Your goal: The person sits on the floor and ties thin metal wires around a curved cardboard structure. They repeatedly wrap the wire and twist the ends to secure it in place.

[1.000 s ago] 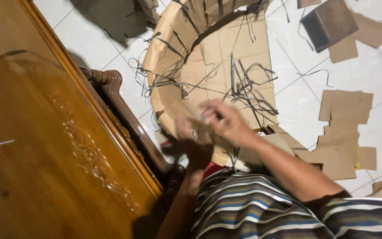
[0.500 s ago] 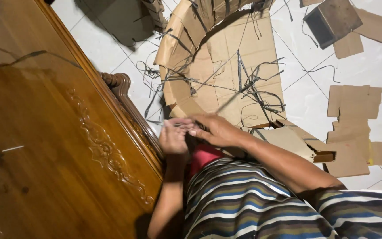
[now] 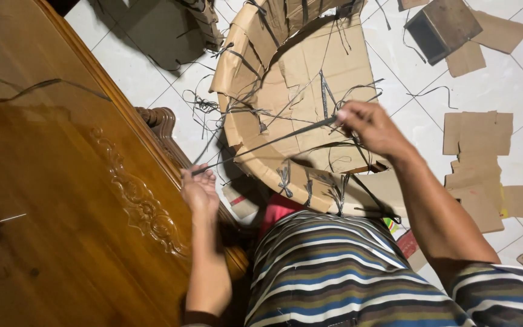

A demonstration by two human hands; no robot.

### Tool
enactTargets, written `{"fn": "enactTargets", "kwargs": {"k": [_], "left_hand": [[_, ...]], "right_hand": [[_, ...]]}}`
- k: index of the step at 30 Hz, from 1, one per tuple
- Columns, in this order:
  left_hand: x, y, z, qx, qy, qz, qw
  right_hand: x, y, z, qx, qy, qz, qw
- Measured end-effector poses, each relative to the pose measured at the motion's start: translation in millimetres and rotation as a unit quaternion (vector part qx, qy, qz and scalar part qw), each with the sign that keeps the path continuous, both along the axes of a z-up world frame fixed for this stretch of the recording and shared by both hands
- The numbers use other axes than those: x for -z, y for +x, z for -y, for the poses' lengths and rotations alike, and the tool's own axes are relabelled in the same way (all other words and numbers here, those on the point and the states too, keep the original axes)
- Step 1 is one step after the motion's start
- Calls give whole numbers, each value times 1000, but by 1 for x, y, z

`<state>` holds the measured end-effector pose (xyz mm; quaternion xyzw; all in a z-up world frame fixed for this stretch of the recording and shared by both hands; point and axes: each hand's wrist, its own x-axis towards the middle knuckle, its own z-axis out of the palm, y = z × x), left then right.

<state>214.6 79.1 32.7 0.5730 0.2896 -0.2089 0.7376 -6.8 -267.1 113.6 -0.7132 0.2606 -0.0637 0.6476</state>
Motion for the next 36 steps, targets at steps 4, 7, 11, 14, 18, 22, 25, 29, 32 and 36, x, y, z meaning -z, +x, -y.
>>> {"fn": "enactTargets", "kwargs": {"k": [4,7,11,14,18,22,25,29,32,36], "left_hand": [[-5,-15,16,14,17,-23,999],[41,-24,7,55,25,-78,995],[145,-32,-18,122,67,-148,979],[201,-50,-29,156,99,-192,964],[281,-65,-38,175,137,-214,951],[213,-86,-30,108,149,-185,965],[135,-86,6,447,551,125,694],[22,-78,63,110,544,249,794],[15,-87,55,97,540,400,734],[-31,-79,77,83,526,643,551]], "right_hand": [[13,-14,11,58,-17,-2,998],[20,-18,6,91,-42,-15,995],[45,-21,3,125,-62,-62,988],[71,-26,-3,122,-61,-108,985],[141,-25,-2,127,-33,-153,979],[155,-7,1,92,-71,-237,965],[164,12,2,63,-108,-177,976],[177,37,2,-23,-112,-115,987],[155,50,-11,-81,-74,-88,990],[85,67,-34,-171,33,-37,984]]}}
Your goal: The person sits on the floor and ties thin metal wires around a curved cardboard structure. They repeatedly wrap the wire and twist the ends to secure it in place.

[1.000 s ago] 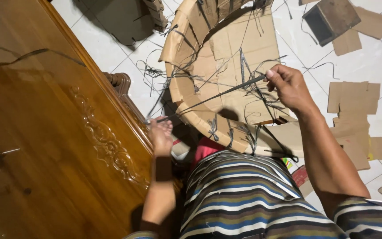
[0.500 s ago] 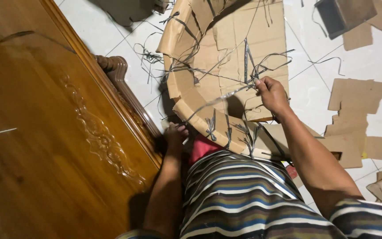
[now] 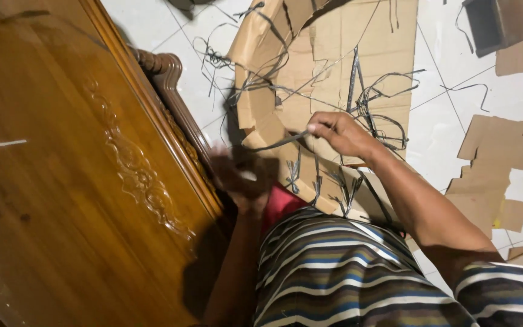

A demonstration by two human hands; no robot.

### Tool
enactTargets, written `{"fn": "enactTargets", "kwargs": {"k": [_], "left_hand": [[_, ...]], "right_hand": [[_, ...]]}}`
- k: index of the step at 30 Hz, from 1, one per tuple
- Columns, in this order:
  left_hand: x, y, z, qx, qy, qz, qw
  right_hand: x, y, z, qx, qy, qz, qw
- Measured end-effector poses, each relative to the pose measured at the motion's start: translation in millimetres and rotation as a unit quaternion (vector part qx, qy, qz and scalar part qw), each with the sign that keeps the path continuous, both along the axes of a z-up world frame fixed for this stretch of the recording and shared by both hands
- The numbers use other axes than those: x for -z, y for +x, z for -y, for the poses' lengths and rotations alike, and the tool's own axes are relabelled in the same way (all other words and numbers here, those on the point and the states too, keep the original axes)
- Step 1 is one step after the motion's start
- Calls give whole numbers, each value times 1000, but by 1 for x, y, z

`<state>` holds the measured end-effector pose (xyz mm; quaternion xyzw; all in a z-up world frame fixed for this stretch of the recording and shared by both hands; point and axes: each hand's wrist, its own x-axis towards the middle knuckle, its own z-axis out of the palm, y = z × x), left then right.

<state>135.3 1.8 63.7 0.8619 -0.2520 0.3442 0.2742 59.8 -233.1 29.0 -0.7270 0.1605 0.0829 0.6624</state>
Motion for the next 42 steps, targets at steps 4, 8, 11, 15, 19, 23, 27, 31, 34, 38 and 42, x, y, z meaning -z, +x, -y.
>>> {"fn": "enactTargets", "kwargs": {"k": [4,8,11,15,19,23,27,31,34,38,42], "left_hand": [[131,-14,-34,224,122,-146,956],[70,-16,-36,232,59,-201,950],[55,-18,-38,186,9,-224,957],[100,-37,-50,-44,-10,-216,975],[57,-38,-29,-157,-194,-615,748],[43,-29,-7,-132,-363,-776,499],[-1,-1,38,-157,-514,-740,403],[34,0,45,-187,-582,-715,338],[31,6,56,-213,-583,-715,322],[88,-1,43,-246,-600,-677,347],[21,9,69,-192,-648,-660,327]], "right_hand": [[-20,8,-20,-65,35,8,997],[10,9,-25,-57,-45,10,997],[38,8,-32,-61,-109,8,992],[81,11,-50,-66,-228,27,971],[109,5,-62,-65,-263,25,962],[92,5,-78,-39,-312,-2,949],[74,1,-83,18,-163,-60,985],[66,0,-82,56,-30,-150,987],[54,8,-79,106,33,-218,970],[42,26,-79,145,72,-278,947],[74,36,-85,190,123,-278,933]]}}
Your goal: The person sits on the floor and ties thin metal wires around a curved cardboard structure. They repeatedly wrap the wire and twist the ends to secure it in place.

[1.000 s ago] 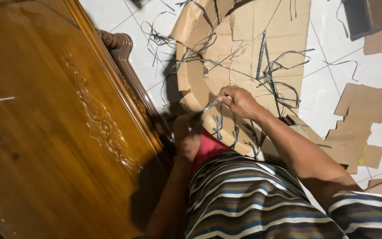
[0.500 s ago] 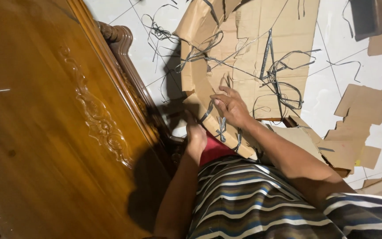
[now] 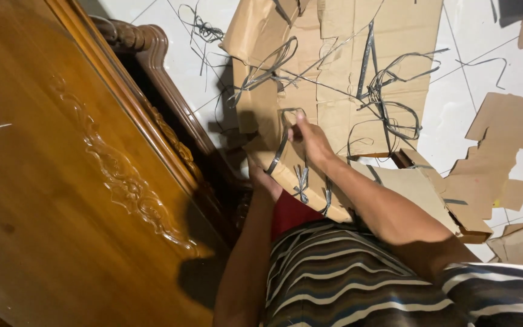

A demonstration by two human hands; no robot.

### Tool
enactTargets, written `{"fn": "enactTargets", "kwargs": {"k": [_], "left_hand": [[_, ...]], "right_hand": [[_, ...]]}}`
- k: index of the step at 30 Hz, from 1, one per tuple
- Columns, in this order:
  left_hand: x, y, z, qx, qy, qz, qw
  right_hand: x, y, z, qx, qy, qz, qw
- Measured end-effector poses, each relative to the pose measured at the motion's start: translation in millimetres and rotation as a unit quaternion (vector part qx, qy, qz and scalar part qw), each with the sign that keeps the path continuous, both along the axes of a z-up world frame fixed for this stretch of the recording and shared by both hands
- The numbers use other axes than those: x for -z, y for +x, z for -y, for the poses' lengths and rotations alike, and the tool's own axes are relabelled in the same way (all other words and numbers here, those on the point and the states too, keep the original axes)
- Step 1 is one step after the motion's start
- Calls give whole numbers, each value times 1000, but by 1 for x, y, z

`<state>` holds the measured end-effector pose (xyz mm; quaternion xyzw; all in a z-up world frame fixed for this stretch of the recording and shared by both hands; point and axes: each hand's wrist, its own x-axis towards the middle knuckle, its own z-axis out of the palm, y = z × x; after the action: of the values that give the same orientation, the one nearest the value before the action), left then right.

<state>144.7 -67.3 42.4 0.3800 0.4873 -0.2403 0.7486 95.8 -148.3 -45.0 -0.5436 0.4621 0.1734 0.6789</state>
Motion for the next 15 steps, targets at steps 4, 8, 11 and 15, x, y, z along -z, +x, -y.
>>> {"fn": "enactTargets", "kwargs": {"k": [4,8,11,15], "left_hand": [[77,-12,-35,54,-8,-3,999],[261,-83,-130,218,42,-27,975],[316,-102,-170,335,115,-14,935],[297,-91,-160,315,108,-19,943]], "right_hand": [[22,22,-21,-19,-7,-3,1000],[4,32,-13,145,24,-11,989],[58,5,-7,155,11,-49,987],[154,-24,-11,96,-28,-26,995]]}}
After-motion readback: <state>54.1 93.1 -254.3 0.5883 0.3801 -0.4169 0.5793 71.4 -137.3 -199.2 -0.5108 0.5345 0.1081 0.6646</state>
